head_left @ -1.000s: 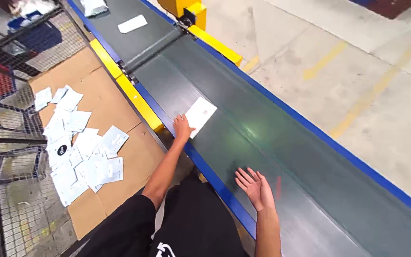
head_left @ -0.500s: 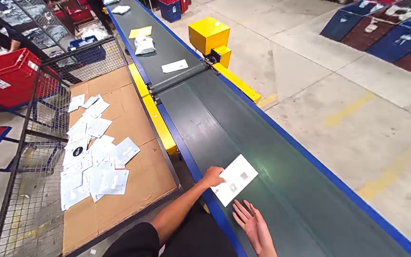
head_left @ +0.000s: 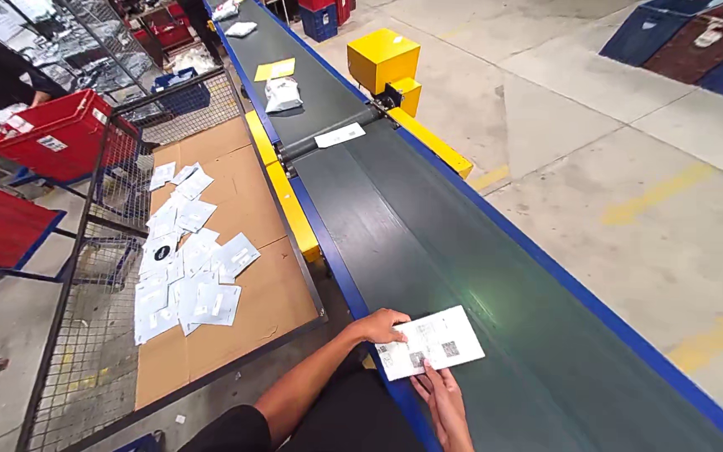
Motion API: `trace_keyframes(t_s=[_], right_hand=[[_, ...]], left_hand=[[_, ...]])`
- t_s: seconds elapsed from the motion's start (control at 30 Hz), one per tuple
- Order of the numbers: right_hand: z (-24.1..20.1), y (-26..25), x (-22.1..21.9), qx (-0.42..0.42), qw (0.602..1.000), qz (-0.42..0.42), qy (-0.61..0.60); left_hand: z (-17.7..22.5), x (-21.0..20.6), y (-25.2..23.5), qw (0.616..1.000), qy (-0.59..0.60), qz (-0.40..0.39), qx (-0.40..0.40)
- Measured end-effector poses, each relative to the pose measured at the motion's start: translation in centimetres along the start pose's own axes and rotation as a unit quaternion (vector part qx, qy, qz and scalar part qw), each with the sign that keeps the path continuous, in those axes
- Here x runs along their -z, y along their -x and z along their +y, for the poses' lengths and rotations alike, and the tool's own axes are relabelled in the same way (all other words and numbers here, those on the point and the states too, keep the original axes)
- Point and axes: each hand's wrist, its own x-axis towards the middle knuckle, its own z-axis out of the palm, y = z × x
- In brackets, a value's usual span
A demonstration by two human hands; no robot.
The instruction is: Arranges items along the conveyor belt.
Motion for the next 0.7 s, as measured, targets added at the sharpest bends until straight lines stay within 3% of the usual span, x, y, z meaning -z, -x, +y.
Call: trace_keyframes(t_s=[0.17,0.3,0.47,0.6,0.7], right_hand=[[0.5,-0.3,0.1,0.008,1.000,-0.005,0.029],[1.2,-0.2,0.5,0.013,0.997,-0.049,0.057],[0.7,-0.3,1.9,0.006,0.997,-0.030,0.069],[0.2,-0.5,3.1,-0.012,0.999,0.022,0.034],[-0.3,-0.8,3.5,-0.017,0.998,0.051,0.012]], left_hand=[[-1.3,-1.7,-0.2,0.993,-0.066,0.031,0.095],[-1.6,1.1,-0.9,0.986,-0.106,0.060,0.114],[-1.9,12.4,-4.1,0.950,-0.203,0.174,0.158],[-1.7,21.8,-9.2,0.898,-0.269,0.293,0.189],[-1.0,27.1,-13.3,0.868,-0.303,0.339,0.199]])
